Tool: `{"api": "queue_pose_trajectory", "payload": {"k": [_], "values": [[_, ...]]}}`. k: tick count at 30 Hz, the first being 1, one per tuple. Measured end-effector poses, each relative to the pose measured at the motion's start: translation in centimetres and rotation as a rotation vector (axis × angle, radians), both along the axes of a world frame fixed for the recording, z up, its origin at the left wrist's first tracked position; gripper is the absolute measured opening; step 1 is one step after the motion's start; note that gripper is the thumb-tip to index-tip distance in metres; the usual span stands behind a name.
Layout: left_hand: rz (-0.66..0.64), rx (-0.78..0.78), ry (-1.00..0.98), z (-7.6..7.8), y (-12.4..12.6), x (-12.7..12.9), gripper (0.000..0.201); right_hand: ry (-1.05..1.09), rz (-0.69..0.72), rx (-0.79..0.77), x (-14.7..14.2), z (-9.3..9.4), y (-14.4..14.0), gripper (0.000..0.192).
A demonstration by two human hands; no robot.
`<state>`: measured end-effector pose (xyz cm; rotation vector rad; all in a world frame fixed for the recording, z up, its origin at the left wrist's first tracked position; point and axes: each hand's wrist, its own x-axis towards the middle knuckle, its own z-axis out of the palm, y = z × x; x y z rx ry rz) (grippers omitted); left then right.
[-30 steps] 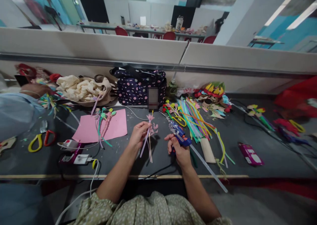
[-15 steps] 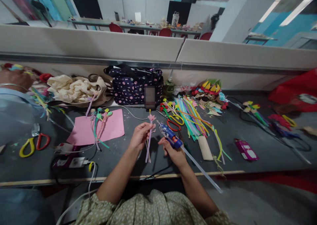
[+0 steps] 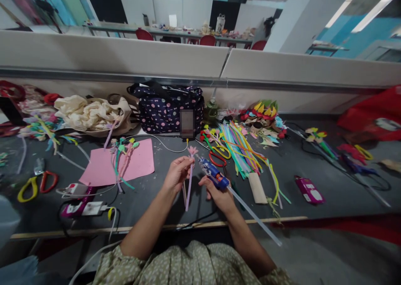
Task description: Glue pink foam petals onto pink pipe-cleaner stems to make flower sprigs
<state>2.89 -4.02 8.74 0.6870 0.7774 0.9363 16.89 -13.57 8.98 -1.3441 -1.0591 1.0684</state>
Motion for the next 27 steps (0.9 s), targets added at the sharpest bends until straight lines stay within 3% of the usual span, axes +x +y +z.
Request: {"api": "queue_pose_trajectory", "payload": {"k": [9,27], "values": [[0.015,0.009,0.068,-0.36,-0.22,0.13,0.024,0.056,-0.014,-0.057,-0.14,0.25,-0.09,0.044],[0.052,0.057,0.062,0.05,-0.55,0.13,0.027,0.047,-0.015,-0.037,0.02,-0.56,-0.56,0.039]]}}
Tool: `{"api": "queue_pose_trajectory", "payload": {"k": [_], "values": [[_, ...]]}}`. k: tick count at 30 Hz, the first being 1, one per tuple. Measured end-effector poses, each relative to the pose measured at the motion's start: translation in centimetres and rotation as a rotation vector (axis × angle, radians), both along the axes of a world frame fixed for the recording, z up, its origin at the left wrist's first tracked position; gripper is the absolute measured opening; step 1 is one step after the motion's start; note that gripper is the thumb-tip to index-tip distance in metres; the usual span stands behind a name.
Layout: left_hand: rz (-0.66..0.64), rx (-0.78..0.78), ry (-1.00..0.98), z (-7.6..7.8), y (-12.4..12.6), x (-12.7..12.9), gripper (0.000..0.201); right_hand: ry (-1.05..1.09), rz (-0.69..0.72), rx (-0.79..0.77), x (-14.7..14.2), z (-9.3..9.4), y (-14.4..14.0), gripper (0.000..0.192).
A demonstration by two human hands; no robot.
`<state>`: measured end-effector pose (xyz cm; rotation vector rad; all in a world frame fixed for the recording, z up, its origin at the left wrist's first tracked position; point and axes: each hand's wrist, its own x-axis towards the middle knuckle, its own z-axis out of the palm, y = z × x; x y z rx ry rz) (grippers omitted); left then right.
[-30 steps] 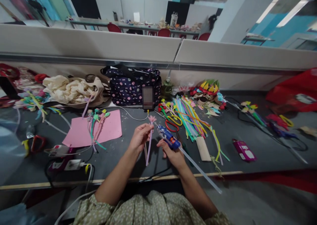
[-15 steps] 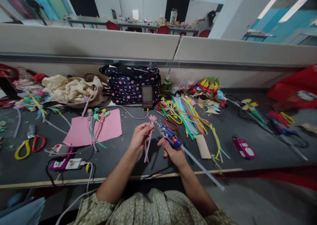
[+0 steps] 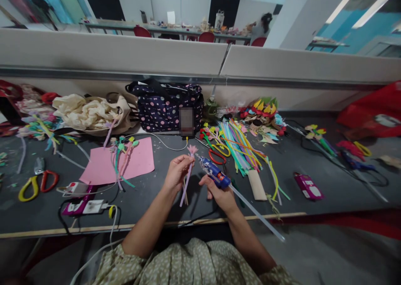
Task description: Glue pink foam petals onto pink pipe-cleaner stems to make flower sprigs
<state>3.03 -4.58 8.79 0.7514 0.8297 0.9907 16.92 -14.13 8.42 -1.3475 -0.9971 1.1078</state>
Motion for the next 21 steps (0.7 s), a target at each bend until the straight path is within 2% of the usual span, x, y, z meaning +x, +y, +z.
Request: {"api": "queue_pose_trajectory", "payload": {"k": [21], "values": [[0.024,-0.017,-0.010,0.13,-0.02,-0.12,0.025,-0.010,0.015,0.014,-0.02,-0.12,-0.23,0.039]]}}
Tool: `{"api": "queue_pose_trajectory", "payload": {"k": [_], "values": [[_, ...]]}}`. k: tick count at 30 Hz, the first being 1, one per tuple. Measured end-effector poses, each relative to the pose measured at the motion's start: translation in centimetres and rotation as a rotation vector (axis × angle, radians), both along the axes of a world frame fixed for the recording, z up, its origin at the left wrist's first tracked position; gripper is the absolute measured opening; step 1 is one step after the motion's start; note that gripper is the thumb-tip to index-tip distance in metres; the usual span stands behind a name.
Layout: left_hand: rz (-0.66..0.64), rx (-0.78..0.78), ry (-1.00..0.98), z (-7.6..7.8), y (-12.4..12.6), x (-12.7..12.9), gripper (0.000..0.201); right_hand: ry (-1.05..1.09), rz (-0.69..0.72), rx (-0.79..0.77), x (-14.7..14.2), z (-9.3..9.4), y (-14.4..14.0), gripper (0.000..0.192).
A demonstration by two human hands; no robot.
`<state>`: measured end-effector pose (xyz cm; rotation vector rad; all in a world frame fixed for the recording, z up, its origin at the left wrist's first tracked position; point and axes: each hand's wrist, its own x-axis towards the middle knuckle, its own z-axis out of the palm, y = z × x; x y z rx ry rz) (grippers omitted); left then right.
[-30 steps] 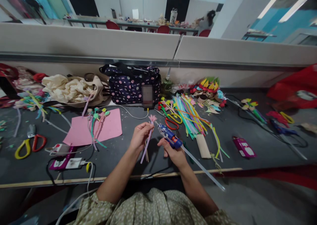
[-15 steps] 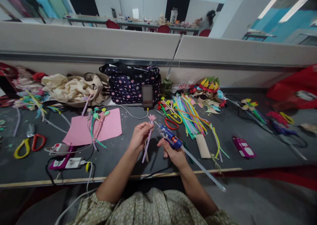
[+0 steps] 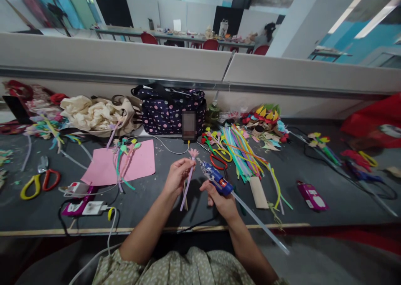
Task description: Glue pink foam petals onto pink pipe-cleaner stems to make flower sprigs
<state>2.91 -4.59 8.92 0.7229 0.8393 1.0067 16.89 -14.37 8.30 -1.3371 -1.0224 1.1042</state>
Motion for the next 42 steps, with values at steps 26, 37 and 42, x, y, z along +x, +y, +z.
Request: {"api": "queue_pose_trajectory", "payload": {"k": [26,37,42], "values": [[0.097,0.114,0.004,-0.2,0.8,-2.6,0.027,0.067,-0.060,0.063,-0.4,-0.9,-0.2,0.035],[0.020,0.007,-0.038,-0.1,0.5,-2.8,0.030,0.143,-0.088,0.062,-1.4,-1.2,0.4,0.031],[0.062,0.114,0.155,-1.4,2.3,-5.4,0.033,0.143,-0.167,0.055,-0.7,-1.0,0.3,0.032]]}}
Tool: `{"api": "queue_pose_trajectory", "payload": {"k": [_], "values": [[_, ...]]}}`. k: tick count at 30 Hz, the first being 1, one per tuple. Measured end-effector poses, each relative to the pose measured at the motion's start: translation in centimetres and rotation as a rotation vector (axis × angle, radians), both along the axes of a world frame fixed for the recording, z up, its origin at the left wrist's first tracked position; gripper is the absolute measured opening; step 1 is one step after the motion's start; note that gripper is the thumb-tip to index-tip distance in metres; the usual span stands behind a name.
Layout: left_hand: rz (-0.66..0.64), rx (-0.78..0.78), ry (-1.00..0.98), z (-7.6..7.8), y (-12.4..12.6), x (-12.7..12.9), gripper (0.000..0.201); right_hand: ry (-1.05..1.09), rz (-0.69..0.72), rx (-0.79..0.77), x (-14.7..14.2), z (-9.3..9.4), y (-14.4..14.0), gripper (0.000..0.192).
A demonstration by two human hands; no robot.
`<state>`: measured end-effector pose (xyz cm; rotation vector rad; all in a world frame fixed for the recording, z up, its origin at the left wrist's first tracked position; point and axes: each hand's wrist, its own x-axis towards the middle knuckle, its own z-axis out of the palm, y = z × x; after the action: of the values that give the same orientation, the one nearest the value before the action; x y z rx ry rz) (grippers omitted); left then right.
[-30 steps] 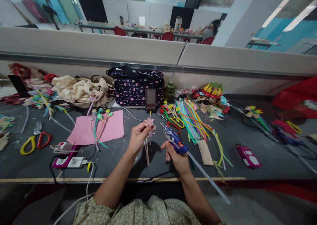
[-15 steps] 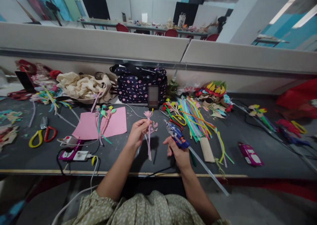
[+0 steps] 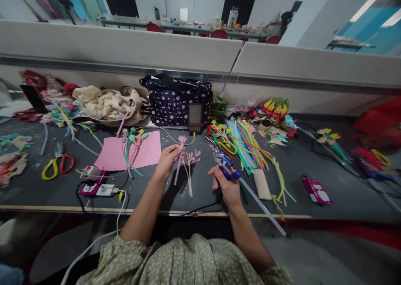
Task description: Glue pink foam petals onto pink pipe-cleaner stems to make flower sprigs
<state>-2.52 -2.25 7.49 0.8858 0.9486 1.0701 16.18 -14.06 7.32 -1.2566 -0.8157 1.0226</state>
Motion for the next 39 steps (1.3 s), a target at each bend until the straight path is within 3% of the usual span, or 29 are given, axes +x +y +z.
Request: {"api": "queue_pose_trajectory", "payload": {"k": [5,8,11,17,28,34,39], "values": [[0.221,0.123,0.368,-3.4,3.0,-5.3,0.027,-0.010,-0.018,0.004,1.0,-0.8,0.0,0.034],[0.266,0.136,0.606,-5.3,4.2,-8.3,0.023,-0.011,-0.023,0.002,1.2,-1.5,0.1,0.035],[0.275,0.220,0.852,-6.3,4.9,-10.2,0.023,-0.002,-0.022,-0.004,1.1,-2.0,0.3,0.035],[0.275,0.205,1.289,-5.9,5.4,-11.3,0.026,-0.002,-0.012,0.002,1.4,-2.5,0.4,0.032],[0.398,0.056,1.414,-5.3,5.1,-14.2,0.031,0.052,-0.054,-0.004,2.5,-3.5,0.7,0.033],[0.122,0.009,1.556,-5.1,5.0,-13.4,0.031,0.073,-0.078,-0.016,2.5,-4.0,1.0,0.037],[0.004,-0.002,1.605,-5.5,4.9,-12.1,0.031,0.048,-0.077,-0.029,2.7,-4.6,0.9,0.034]]}}
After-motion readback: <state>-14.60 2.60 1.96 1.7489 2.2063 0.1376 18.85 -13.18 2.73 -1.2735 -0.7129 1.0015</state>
